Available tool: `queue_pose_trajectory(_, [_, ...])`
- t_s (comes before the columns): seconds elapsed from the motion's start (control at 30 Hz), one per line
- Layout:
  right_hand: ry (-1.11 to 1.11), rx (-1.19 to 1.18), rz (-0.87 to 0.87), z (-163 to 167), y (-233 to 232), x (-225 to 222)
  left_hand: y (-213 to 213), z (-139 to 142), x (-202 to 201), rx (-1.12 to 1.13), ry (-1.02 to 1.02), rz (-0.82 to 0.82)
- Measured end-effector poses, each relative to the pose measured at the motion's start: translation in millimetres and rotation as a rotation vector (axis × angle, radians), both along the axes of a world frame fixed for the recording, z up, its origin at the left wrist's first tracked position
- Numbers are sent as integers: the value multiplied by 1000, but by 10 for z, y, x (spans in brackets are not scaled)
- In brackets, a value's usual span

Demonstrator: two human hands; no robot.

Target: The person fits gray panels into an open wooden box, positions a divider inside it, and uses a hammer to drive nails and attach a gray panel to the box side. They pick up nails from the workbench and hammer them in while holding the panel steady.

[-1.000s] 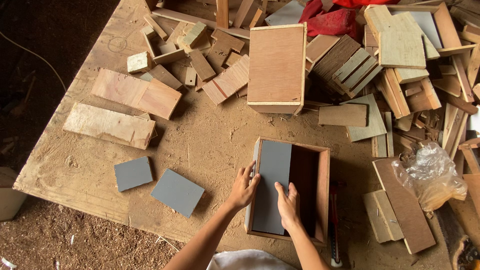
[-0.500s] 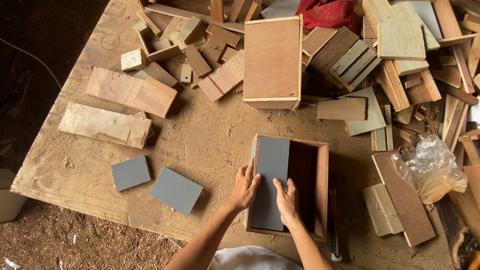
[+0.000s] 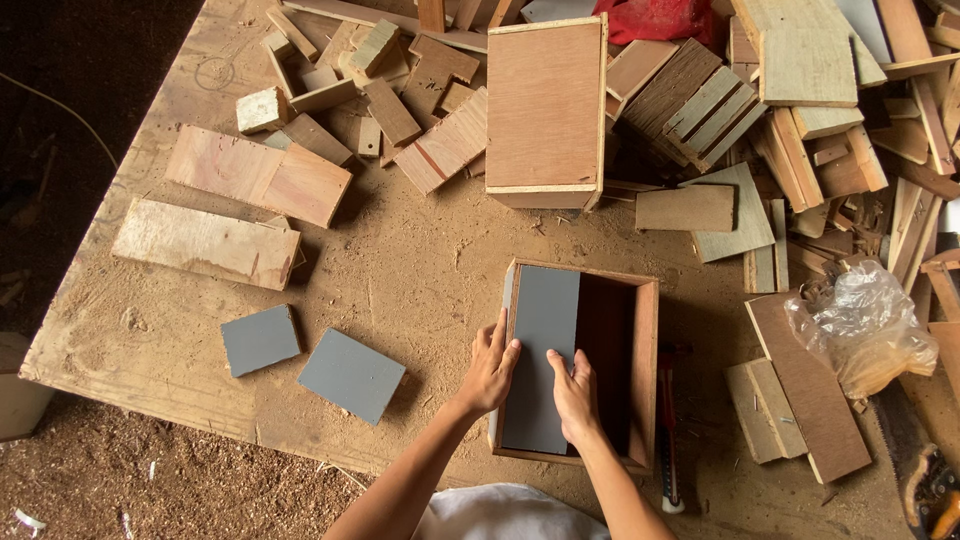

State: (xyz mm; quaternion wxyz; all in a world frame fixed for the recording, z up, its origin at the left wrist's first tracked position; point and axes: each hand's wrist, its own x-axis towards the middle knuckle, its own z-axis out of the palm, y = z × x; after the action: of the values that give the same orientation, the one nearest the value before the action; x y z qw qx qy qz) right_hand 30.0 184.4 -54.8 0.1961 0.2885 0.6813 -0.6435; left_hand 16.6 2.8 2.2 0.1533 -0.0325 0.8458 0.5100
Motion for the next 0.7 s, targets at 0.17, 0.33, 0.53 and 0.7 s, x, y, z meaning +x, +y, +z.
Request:
queue_pose_trajectory(0.17, [0, -17, 34, 268, -63, -25, 7, 74, 7, 3, -50, -6])
queue_pose_trajectory(0.33, [62, -41, 53, 508, -60, -48, 15, 71, 30, 6, -24, -9])
queue_pose_trajectory(0.53, [67, -138, 81, 716, -44, -64, 20, 32, 28, 5, -48, -21])
queue_pose_trajectory(0.7, [34, -178, 133, 842, -23, -79, 26, 25, 32, -9, -41, -25])
